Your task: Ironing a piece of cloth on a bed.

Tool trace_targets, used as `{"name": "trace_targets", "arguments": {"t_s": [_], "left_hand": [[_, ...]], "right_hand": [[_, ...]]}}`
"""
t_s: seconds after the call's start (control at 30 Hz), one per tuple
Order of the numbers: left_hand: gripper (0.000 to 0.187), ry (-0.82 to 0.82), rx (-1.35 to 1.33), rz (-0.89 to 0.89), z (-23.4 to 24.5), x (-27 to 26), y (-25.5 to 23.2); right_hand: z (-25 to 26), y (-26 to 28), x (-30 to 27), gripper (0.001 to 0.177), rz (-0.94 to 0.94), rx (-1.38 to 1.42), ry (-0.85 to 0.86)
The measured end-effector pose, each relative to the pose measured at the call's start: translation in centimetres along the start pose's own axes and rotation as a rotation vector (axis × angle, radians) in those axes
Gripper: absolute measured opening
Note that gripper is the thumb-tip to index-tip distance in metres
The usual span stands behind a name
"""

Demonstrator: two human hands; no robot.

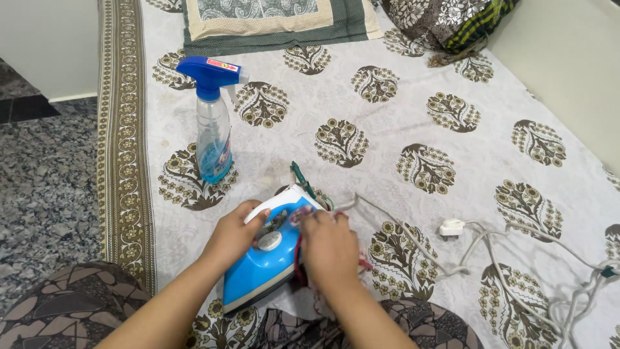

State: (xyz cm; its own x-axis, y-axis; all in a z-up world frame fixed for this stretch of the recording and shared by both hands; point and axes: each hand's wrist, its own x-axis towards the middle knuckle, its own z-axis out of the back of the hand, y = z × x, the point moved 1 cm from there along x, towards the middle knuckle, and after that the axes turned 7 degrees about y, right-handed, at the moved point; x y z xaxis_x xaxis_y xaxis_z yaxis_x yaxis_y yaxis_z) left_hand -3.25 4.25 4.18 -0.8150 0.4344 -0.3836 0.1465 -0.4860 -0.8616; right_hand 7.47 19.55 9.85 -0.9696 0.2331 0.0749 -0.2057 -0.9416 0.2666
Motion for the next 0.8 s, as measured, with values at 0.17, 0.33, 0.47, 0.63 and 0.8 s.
{"name": "trace_targets", "arguments": {"t_s": [0.17,0.33,0.47,0.63,0.8], "left_hand": [[0.047,-0.062,0.355,-0.154,-1.6,-3.0,-2.0],[0.048,-0.037,0.415,-0.212,-1.6,-3.6,-2.4],[0.037,-0.024,0.33,-0.458,-1.7,-2.0,0.5],[0.035,-0.039,0.273,-0.383,-0.7,-1.4,0.7],[0.036,-0.046,0.274,-0.236,-0.5,-2.4,-0.7]], "right_hand": [[-1.4,1.8,-2.5,0.023,0.029,-0.183,0.188],[-1.1,0.9,-3.7,0.033,0.093,-0.033,0.159],[-2.6,1.6,-2.5,0.026,0.074,-0.06,0.158],[-2.4,3.7,-2.4,0.016,0.277,-0.209,0.086],[-1.2,1.8,-3.4,0.026,0.4,-0.062,0.166]]}}
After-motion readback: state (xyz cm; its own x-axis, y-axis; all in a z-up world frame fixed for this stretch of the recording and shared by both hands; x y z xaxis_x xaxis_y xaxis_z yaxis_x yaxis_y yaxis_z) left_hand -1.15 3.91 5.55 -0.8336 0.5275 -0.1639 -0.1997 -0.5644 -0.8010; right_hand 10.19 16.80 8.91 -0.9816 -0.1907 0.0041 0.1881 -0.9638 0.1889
